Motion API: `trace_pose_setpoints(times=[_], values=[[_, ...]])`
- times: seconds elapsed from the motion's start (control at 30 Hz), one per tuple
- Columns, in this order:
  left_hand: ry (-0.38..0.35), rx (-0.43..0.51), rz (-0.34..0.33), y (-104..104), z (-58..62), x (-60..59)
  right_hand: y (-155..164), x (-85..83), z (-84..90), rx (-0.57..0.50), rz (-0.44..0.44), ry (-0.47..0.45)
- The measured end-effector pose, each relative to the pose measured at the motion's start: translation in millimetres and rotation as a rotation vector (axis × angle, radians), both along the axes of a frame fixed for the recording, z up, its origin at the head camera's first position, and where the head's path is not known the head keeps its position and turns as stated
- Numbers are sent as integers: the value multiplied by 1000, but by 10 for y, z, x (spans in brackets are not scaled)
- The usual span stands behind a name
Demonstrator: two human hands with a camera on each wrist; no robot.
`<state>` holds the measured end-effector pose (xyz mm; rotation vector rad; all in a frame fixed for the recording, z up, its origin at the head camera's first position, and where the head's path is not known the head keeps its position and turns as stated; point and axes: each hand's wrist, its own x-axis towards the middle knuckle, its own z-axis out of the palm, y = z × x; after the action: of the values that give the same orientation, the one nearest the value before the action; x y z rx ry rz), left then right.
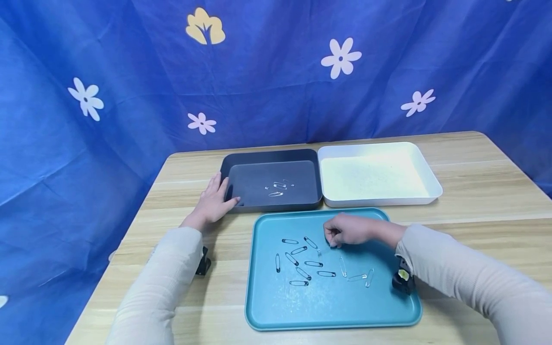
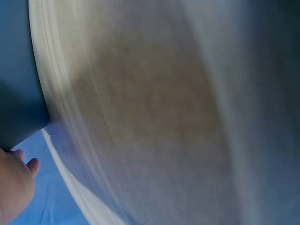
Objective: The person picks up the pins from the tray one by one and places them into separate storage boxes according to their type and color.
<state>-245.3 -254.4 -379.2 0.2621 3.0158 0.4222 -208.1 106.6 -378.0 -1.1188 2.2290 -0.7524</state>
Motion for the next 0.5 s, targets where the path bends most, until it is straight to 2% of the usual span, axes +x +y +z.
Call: trace_pose_setpoints(times=[0.5], values=[[6,-14,-8,-2,-18,-4,-91,-145,168,-164,-113,-40]])
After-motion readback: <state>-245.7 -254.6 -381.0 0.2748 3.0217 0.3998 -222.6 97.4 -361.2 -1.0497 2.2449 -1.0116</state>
